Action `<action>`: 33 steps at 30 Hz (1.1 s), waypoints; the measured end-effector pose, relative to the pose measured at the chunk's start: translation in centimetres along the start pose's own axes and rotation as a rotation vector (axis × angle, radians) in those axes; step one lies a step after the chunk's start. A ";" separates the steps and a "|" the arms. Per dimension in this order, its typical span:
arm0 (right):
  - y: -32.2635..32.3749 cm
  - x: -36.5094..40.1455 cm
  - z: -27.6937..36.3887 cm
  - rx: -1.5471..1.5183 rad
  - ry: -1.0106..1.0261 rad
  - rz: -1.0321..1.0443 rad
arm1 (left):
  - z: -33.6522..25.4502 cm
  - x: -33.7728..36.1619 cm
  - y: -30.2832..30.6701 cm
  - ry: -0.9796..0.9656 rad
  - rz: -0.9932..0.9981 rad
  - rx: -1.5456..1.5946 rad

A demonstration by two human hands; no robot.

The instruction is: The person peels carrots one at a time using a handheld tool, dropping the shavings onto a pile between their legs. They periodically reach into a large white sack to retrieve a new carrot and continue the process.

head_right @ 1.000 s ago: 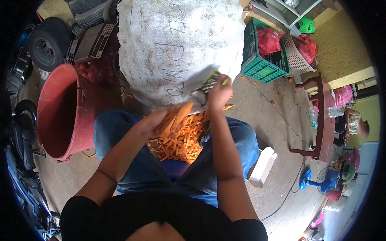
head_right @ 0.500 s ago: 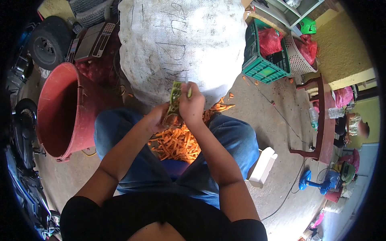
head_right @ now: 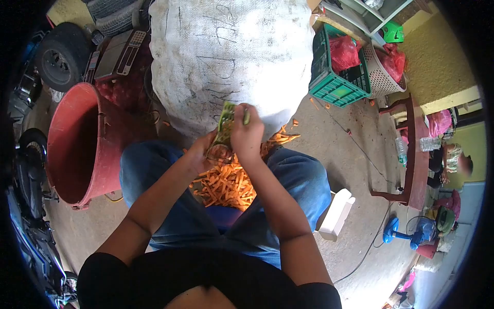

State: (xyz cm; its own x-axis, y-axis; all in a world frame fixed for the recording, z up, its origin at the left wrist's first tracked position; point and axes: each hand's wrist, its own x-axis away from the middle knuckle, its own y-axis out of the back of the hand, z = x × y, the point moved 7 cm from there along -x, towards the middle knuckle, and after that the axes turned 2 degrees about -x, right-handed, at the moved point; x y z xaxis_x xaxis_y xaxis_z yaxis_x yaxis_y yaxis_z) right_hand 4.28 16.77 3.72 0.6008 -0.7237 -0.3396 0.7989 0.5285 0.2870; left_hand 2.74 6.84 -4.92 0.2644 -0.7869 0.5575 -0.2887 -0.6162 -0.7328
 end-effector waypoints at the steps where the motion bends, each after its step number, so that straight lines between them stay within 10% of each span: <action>1: -0.4 0.3 -0.5 0.001 -0.094 0.045 | -0.3 0.4 0.1 -0.032 -0.075 0.022; 14: 7.9 -5.9 -9.5 -0.101 -0.304 -0.474 | 1.0 3.2 -2.4 0.155 0.115 -0.277; 22: 0.0 0.2 -0.4 -0.135 -0.160 0.061 | -0.5 0.0 0.2 -0.027 0.042 -0.119; 33: 2.8 -2.8 -3.2 0.153 -0.102 -0.182 | 0.3 1.0 -0.6 -0.034 -0.010 -0.297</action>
State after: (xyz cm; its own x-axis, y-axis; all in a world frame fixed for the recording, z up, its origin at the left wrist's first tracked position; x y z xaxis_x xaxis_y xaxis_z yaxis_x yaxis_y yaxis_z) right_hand 4.92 21.66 2.57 0.4352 -0.8458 -0.3086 0.8755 0.3174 0.3644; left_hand 3.43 6.44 -4.02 0.2979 -0.7822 0.5473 -0.5412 -0.6106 -0.5781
